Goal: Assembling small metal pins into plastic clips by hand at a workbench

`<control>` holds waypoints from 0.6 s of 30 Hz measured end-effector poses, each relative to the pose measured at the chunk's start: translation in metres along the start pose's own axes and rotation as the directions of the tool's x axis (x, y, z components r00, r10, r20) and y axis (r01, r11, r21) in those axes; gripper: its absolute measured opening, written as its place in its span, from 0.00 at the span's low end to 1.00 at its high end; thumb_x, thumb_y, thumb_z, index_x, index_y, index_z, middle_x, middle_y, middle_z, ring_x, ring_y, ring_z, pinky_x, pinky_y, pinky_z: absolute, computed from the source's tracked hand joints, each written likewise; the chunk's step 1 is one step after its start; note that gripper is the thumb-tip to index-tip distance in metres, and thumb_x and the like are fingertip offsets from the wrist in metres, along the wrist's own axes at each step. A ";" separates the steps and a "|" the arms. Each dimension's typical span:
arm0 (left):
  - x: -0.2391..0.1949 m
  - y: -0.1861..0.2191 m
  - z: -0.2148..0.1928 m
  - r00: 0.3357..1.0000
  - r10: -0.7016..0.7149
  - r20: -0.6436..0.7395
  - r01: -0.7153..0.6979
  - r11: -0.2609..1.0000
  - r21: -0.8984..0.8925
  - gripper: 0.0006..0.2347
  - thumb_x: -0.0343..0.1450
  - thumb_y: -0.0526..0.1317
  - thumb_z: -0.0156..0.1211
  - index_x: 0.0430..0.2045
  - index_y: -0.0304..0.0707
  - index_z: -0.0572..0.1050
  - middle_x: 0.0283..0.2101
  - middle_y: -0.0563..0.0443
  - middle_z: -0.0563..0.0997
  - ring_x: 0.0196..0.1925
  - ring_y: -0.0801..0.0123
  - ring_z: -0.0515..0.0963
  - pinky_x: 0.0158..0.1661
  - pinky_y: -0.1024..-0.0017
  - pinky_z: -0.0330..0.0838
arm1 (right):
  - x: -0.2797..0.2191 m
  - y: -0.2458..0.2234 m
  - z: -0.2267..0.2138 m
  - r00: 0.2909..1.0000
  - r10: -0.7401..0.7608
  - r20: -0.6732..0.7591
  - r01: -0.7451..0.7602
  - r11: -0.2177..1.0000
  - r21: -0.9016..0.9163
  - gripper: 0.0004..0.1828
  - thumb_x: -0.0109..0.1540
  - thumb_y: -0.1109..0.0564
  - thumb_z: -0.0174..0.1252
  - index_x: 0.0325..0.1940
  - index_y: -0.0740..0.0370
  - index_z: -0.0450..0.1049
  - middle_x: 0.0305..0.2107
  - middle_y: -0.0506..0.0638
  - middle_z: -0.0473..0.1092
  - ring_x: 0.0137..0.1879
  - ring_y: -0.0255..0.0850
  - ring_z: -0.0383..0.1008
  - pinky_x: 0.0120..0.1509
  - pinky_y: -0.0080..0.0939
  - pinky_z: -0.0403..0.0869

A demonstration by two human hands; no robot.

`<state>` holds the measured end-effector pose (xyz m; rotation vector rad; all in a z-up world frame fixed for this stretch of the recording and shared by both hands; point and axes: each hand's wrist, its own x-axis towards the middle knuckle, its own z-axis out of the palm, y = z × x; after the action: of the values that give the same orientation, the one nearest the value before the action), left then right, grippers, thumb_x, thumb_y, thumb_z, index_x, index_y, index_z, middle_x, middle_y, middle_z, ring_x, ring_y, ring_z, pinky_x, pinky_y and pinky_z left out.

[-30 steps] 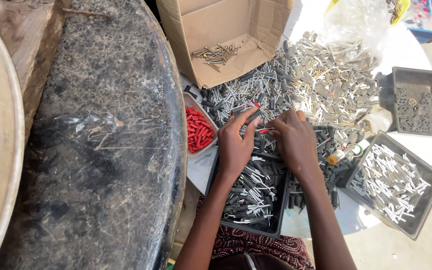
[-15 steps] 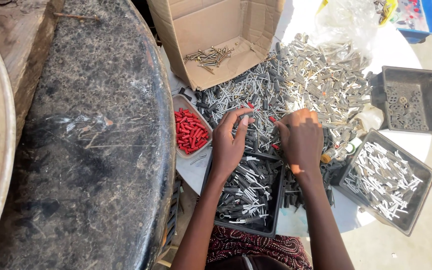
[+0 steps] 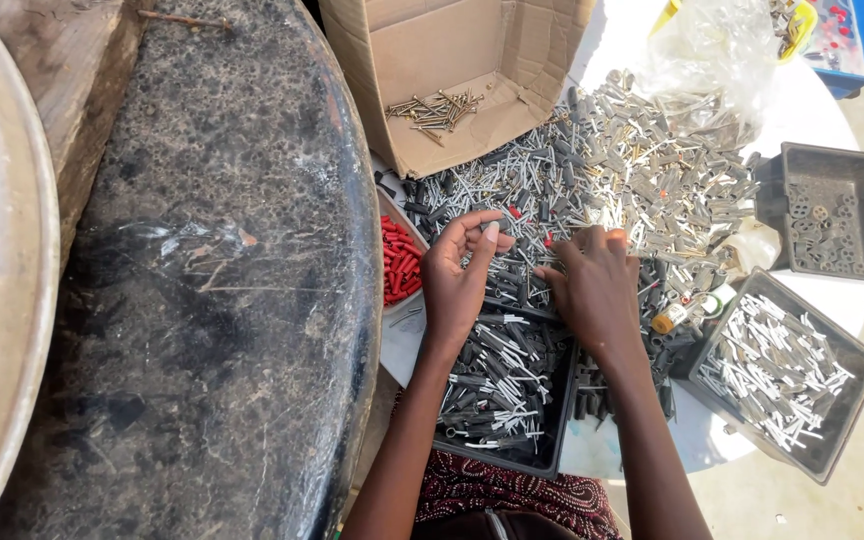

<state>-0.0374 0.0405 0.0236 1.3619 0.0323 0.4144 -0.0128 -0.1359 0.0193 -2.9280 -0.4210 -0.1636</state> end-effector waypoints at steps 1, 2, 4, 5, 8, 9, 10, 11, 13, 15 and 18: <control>-0.001 0.000 0.000 1.000 0.000 -0.003 0.000 1.000 0.000 0.08 0.76 0.34 0.56 0.46 0.36 0.79 0.34 0.42 0.86 0.42 0.66 0.86 0.51 0.67 0.75 | 0.000 -0.002 -0.001 1.000 -0.002 0.001 0.002 1.000 0.000 0.20 0.64 0.40 0.60 0.53 0.52 0.78 0.47 0.52 0.66 0.55 0.59 0.68 0.56 0.62 0.71; -0.001 0.001 0.000 1.000 0.010 -0.002 -0.010 1.000 0.023 0.08 0.76 0.35 0.56 0.46 0.35 0.79 0.33 0.42 0.86 0.41 0.67 0.86 0.51 0.67 0.75 | -0.001 -0.003 -0.001 1.000 -0.006 0.012 0.007 1.000 -0.028 0.20 0.64 0.40 0.59 0.52 0.53 0.77 0.45 0.51 0.65 0.55 0.57 0.68 0.57 0.60 0.70; -0.001 0.001 0.001 1.000 0.019 0.002 -0.019 0.999 0.046 0.08 0.76 0.35 0.56 0.45 0.35 0.79 0.33 0.42 0.86 0.40 0.67 0.86 0.51 0.67 0.75 | 0.001 -0.001 0.002 1.000 -0.007 0.023 0.008 0.998 -0.057 0.20 0.65 0.39 0.58 0.51 0.54 0.76 0.43 0.49 0.65 0.55 0.54 0.67 0.57 0.57 0.69; -0.001 0.002 0.001 1.000 0.017 0.004 -0.017 0.999 0.045 0.08 0.76 0.35 0.56 0.45 0.36 0.79 0.33 0.42 0.86 0.40 0.68 0.86 0.50 0.68 0.75 | 0.003 0.001 0.005 1.000 -0.012 0.022 0.013 0.999 -0.050 0.19 0.65 0.40 0.59 0.50 0.55 0.76 0.42 0.49 0.65 0.56 0.54 0.67 0.57 0.58 0.67; 0.001 -0.001 0.000 1.000 0.023 0.006 -0.024 0.999 0.042 0.08 0.76 0.35 0.56 0.45 0.36 0.79 0.33 0.42 0.86 0.40 0.68 0.87 0.50 0.68 0.75 | 0.009 0.003 0.013 1.000 -0.020 0.011 0.020 0.998 -0.063 0.20 0.63 0.39 0.62 0.48 0.56 0.75 0.41 0.50 0.65 0.56 0.54 0.66 0.57 0.58 0.66; 0.000 -0.003 0.001 1.000 0.022 0.008 -0.022 0.999 0.037 0.08 0.76 0.35 0.56 0.45 0.35 0.79 0.33 0.42 0.86 0.40 0.67 0.87 0.50 0.68 0.76 | 0.007 0.003 0.015 1.000 -0.017 0.009 0.018 0.996 -0.084 0.22 0.62 0.39 0.63 0.48 0.57 0.75 0.40 0.50 0.65 0.56 0.54 0.65 0.57 0.57 0.65; -0.002 -0.003 0.001 1.000 0.019 0.006 -0.019 0.999 0.035 0.08 0.76 0.35 0.56 0.45 0.35 0.79 0.33 0.42 0.86 0.40 0.67 0.87 0.50 0.68 0.76 | 0.005 0.002 0.013 1.000 -0.018 0.012 0.019 0.996 -0.086 0.22 0.62 0.39 0.63 0.48 0.57 0.75 0.40 0.50 0.65 0.56 0.54 0.65 0.57 0.57 0.65; -0.001 -0.003 0.001 1.000 0.019 0.005 -0.019 0.999 0.040 0.08 0.76 0.35 0.56 0.45 0.35 0.79 0.33 0.42 0.86 0.40 0.67 0.87 0.50 0.68 0.76 | 0.005 0.000 0.011 1.000 -0.008 0.002 0.008 0.998 -0.055 0.22 0.62 0.39 0.63 0.48 0.57 0.75 0.40 0.51 0.64 0.55 0.55 0.66 0.56 0.58 0.66; 0.000 -0.001 0.000 1.000 0.019 0.001 -0.019 0.999 0.046 0.08 0.76 0.35 0.56 0.45 0.36 0.79 0.33 0.42 0.86 0.40 0.68 0.87 0.50 0.68 0.76 | 0.004 0.002 0.015 1.000 -0.001 -0.007 0.000 1.000 -0.023 0.22 0.62 0.39 0.62 0.48 0.57 0.75 0.40 0.52 0.64 0.54 0.56 0.67 0.56 0.58 0.67; -0.001 0.000 0.000 1.000 0.023 0.014 -0.023 0.998 0.055 0.08 0.77 0.35 0.55 0.46 0.35 0.79 0.33 0.42 0.86 0.41 0.66 0.87 0.51 0.66 0.75 | 0.000 0.009 0.025 0.995 -0.004 -0.095 0.003 1.000 -0.002 0.16 0.60 0.44 0.65 0.47 0.52 0.75 0.39 0.49 0.65 0.54 0.55 0.68 0.52 0.55 0.68; -0.001 -0.001 0.001 1.000 0.020 0.016 -0.021 0.997 0.069 0.08 0.77 0.36 0.55 0.46 0.35 0.79 0.33 0.42 0.86 0.41 0.65 0.86 0.51 0.65 0.75 | -0.003 0.008 0.018 0.993 -0.012 -0.119 0.020 0.998 0.067 0.12 0.62 0.47 0.65 0.45 0.51 0.76 0.38 0.47 0.65 0.54 0.53 0.68 0.51 0.53 0.69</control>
<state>-0.0381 0.0393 0.0224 1.4341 0.0199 0.4236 -0.0114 -0.1411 0.0001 -2.8312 -0.4226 -0.3172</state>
